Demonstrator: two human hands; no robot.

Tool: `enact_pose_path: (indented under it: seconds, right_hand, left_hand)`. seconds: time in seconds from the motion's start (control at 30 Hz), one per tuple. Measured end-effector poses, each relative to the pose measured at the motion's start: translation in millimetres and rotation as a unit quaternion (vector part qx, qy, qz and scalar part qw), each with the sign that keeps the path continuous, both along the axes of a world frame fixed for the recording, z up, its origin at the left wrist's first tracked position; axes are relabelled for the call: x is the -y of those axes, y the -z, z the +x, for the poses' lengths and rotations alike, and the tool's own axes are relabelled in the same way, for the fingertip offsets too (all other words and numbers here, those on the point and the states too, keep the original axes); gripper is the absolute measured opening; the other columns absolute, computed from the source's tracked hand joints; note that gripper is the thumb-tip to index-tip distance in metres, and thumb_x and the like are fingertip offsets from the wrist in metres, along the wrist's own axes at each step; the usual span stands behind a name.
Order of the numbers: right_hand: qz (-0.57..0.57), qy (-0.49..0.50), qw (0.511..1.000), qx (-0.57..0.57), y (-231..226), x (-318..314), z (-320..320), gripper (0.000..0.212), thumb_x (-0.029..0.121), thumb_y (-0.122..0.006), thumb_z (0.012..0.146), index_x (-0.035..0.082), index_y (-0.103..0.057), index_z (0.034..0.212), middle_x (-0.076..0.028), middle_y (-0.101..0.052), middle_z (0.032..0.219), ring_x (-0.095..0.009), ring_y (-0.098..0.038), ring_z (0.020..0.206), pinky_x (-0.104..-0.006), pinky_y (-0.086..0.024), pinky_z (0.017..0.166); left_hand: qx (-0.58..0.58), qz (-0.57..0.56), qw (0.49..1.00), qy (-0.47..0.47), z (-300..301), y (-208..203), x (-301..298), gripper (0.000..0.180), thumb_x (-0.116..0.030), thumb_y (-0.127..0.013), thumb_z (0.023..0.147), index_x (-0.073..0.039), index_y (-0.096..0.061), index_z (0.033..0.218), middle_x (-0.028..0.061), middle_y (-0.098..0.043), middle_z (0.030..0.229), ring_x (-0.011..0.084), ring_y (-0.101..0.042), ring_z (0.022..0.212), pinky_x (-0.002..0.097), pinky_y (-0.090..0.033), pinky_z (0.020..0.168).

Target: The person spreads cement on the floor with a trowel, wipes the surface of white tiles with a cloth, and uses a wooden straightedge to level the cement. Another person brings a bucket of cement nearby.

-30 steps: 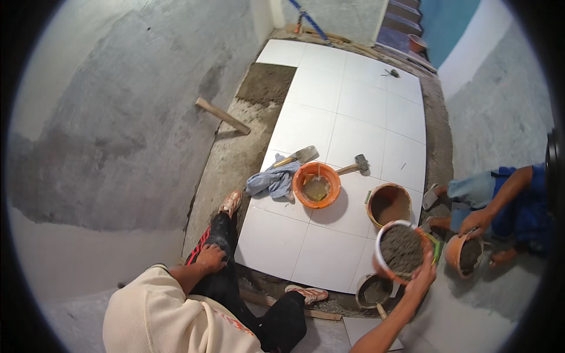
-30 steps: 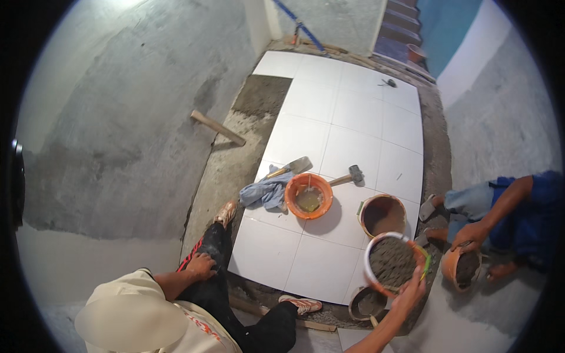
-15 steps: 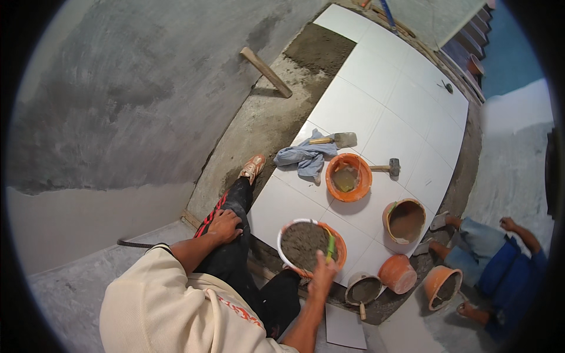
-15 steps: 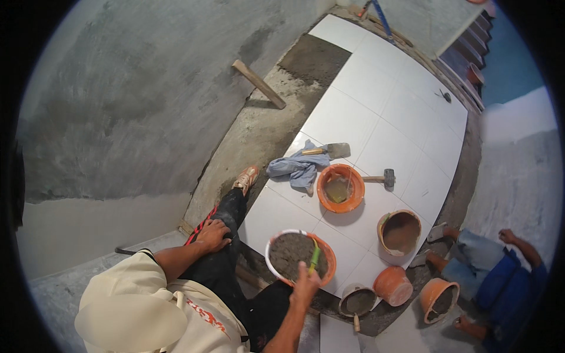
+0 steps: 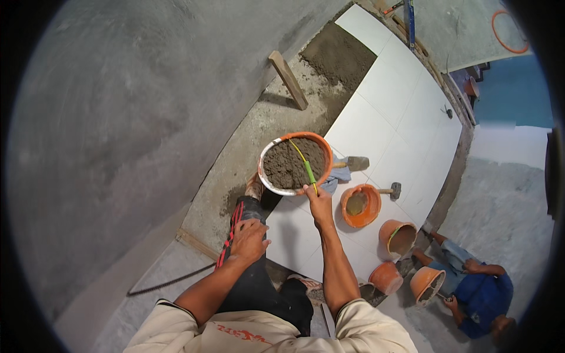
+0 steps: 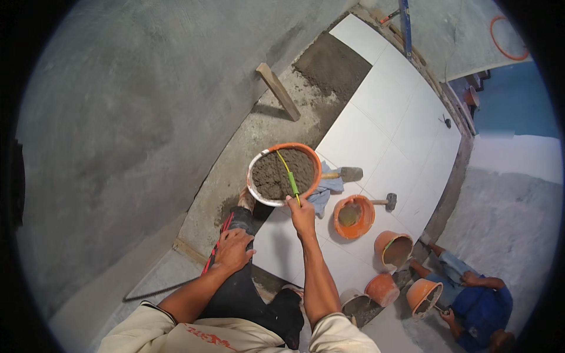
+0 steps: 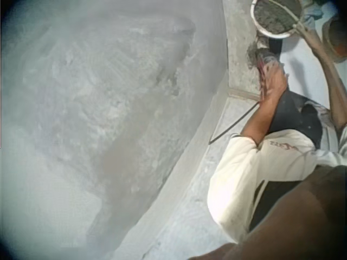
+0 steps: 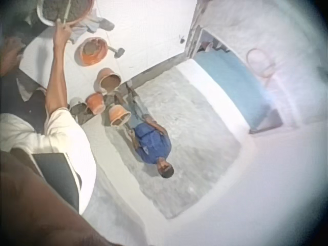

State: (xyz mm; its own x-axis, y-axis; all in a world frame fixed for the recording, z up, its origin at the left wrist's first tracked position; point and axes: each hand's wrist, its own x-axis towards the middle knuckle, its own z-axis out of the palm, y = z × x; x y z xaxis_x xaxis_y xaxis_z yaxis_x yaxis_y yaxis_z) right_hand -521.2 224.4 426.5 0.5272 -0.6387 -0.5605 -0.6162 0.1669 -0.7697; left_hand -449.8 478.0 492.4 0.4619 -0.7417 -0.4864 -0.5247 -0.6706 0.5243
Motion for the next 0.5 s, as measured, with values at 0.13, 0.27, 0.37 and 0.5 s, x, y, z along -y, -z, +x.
enact_pose_path:
  seconds: [0.13, 0.27, 0.37, 0.5]
  right_hand:
    - [-0.084, -0.061, 0.994, 0.029, 104.5, 46.4, 79.2, 0.033, 0.035, -0.068, 0.099, 0.005, -0.076, 0.089, -0.01, -0.062, 0.067, -0.024, -0.059, 0.061, -0.04, -0.044, 0.059]
    - [-0.346, -0.264, 0.898, -0.053, 178.1, 56.1, 124.0, 0.024, 0.026, -0.063, 0.096, 0.008, -0.077, 0.088, -0.02, -0.071, 0.084, -0.039, -0.071, 0.084, -0.0578, -0.051, 0.077]
    - [-0.068, -0.17, 0.982, -0.057, 147.8, 62.3, 161.2, 0.048, 0.046, -0.072, 0.093, 0.0, -0.074, 0.104, -0.027, -0.073, 0.107, -0.045, -0.069, 0.106, -0.0516, -0.053, 0.093]
    - [-0.175, 0.047, 0.971, -0.157, 175.0, 93.5, -16.6, 0.059, 0.046, -0.066, 0.101, -0.004, -0.065, 0.133, -0.022, -0.065, 0.141, -0.035, -0.061, 0.133, -0.0427, -0.048, 0.112]
  left_hand:
    - [-0.01, 0.001, 1.0, 0.007, 61.4, 1.4, 17.1, 0.042, -0.027, -0.083, 0.084, -0.012, -0.073, 0.122, 0.008, -0.069, 0.123, 0.0261, -0.056, 0.131, 0.0471, -0.035, 0.114]
    - [-0.07, -0.032, 0.997, -0.005, 89.3, 26.0, 2.6, 0.04, -0.024, -0.081, 0.086, -0.011, -0.073, 0.123, 0.0142, -0.07, 0.128, 0.0353, -0.058, 0.13, 0.0487, -0.039, 0.114]
    - [-0.089, 0.019, 0.993, -0.071, 120.2, 20.4, -0.5, 0.04, -0.021, -0.079, 0.087, -0.008, -0.073, 0.124, 0.0191, -0.068, 0.132, 0.0401, -0.055, 0.133, 0.0489, -0.039, 0.117]
    - [-0.133, 0.039, 0.99, -0.006, 110.0, 22.7, 10.2, 0.041, -0.019, -0.079, 0.087, -0.005, -0.072, 0.126, 0.0225, -0.067, 0.133, 0.0405, -0.053, 0.134, 0.0485, -0.04, 0.117]
